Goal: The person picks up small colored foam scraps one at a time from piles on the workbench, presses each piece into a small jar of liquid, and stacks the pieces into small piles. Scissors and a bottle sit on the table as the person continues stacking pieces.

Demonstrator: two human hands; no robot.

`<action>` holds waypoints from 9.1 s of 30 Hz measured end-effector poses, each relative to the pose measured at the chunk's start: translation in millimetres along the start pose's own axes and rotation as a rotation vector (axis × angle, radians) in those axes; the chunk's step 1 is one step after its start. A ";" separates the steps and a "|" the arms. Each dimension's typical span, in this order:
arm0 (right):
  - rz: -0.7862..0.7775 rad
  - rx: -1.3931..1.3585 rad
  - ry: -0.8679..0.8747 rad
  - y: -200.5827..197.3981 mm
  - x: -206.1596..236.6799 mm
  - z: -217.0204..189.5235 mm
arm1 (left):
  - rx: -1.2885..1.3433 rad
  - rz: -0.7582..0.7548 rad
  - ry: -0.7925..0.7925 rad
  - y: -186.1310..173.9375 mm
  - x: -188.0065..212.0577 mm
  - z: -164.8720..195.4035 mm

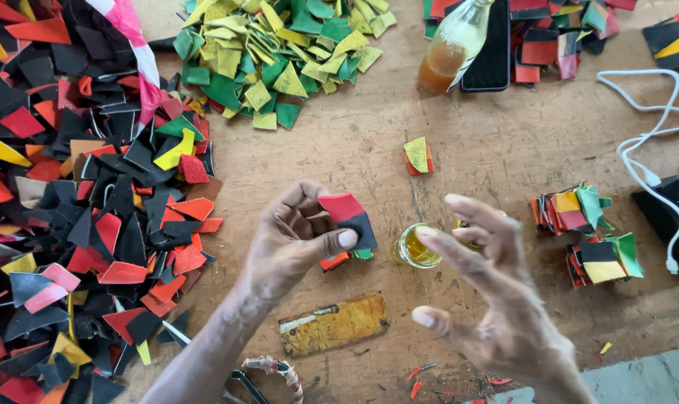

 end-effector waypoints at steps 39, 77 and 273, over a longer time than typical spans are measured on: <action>0.027 0.215 -0.047 17.0 6.6 -13.5 | 0.211 -0.013 -0.066 36.4 6.3 -33.1; 0.236 0.010 0.165 -17.7 23.5 55.7 | -0.926 -0.218 0.493 34.1 -99.9 -12.6; -0.358 0.387 -0.001 0.2 -16.5 56.6 | -1.456 -0.279 0.252 18.9 -55.7 25.4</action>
Point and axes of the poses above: each hand's wrist, its own x-axis away from the middle knuckle, its own y-axis out of the palm, z = x × y, the point moved 4 cm from there along -x, towards the middle knuckle, and after that the axes turned 4 degrees about x, right-handed, at the moved point
